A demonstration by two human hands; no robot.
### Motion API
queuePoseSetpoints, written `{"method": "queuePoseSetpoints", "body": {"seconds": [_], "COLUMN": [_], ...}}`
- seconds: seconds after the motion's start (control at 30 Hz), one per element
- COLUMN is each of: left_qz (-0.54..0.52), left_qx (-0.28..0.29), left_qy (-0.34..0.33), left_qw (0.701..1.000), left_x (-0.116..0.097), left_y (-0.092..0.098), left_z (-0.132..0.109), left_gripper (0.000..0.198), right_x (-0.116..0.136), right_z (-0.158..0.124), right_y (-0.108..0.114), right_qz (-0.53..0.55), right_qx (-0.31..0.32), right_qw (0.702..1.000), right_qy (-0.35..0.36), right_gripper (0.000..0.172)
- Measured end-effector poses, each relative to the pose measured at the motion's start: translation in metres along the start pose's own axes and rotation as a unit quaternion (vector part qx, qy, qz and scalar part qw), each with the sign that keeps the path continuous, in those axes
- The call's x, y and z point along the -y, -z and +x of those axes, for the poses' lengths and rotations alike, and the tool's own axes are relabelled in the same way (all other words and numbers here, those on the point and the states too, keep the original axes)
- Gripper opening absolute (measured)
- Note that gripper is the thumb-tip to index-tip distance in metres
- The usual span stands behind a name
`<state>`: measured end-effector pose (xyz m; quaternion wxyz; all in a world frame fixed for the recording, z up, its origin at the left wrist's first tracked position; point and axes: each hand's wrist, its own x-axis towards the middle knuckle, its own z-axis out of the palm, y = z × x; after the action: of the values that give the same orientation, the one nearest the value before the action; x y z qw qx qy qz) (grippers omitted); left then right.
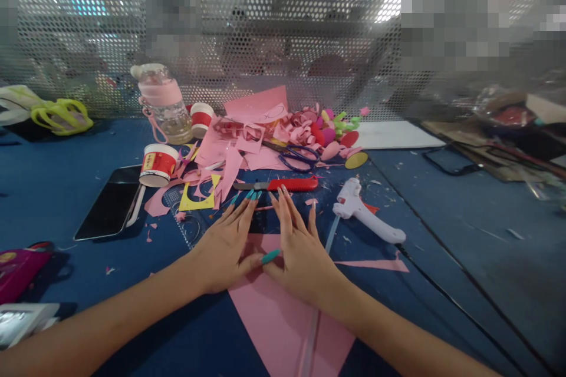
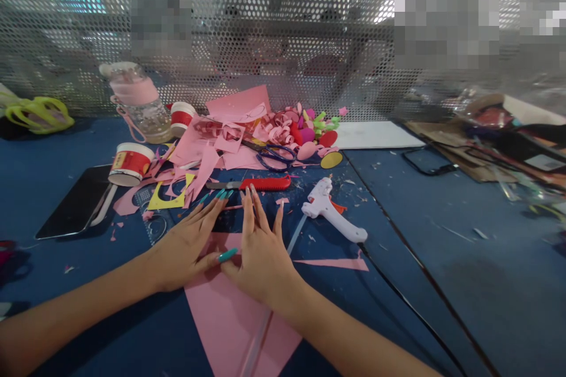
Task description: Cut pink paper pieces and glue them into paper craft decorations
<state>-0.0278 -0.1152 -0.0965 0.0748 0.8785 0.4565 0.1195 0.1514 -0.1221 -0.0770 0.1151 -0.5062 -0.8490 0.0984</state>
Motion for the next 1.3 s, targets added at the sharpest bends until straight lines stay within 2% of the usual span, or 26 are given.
{"method": "queuePoseSetpoints", "body": {"seconds": [0.13, 0.3, 0.8, 1.03, 1.23, 1.3], "left_qz": [0.004, 0.0, -0.011, -0.033, -0.04, -0.046], "left_qx": [-0.014, -0.005, 0.034, 0.035, 0.03, 0.027], "left_qy": [-0.003, -0.001, 0.026, -0.024, -0.027, -0.031], "left_qw": [1.0, 1.0, 0.999, 0.999, 0.998, 0.998], "left_x": [0.001, 0.001, 0.0, -0.001, -0.001, -0.001], "left_y": [0.0, 0.002, 0.01, 0.013, 0.011, 0.011], "left_z": [0.0, 0.001, 0.006, 0.006, 0.006, 0.005], "left_gripper": [0.085, 0.084, 0.087, 0.084, 0.081, 0.081], "right_x": [0.001, 0.002, -0.006, -0.006, -0.004, -0.004], "right_z": [0.0, -0.001, 0.005, 0.005, 0.003, 0.003], "right_y": [0.001, 0.001, 0.0, -0.001, -0.001, -0.001], "right_qz": [0.004, 0.014, 0.015, 0.033, 0.071, 0.071], "right_qx": [-0.011, -0.035, -0.014, -0.026, -0.086, -0.088], "right_qw": [1.0, 0.999, 1.0, 0.999, 0.993, 0.993], "right_qy": [-0.006, 0.001, 0.0, -0.001, -0.033, -0.039], "right_gripper": [0.094, 0.09, 0.095, 0.096, 0.099, 0.1]}}
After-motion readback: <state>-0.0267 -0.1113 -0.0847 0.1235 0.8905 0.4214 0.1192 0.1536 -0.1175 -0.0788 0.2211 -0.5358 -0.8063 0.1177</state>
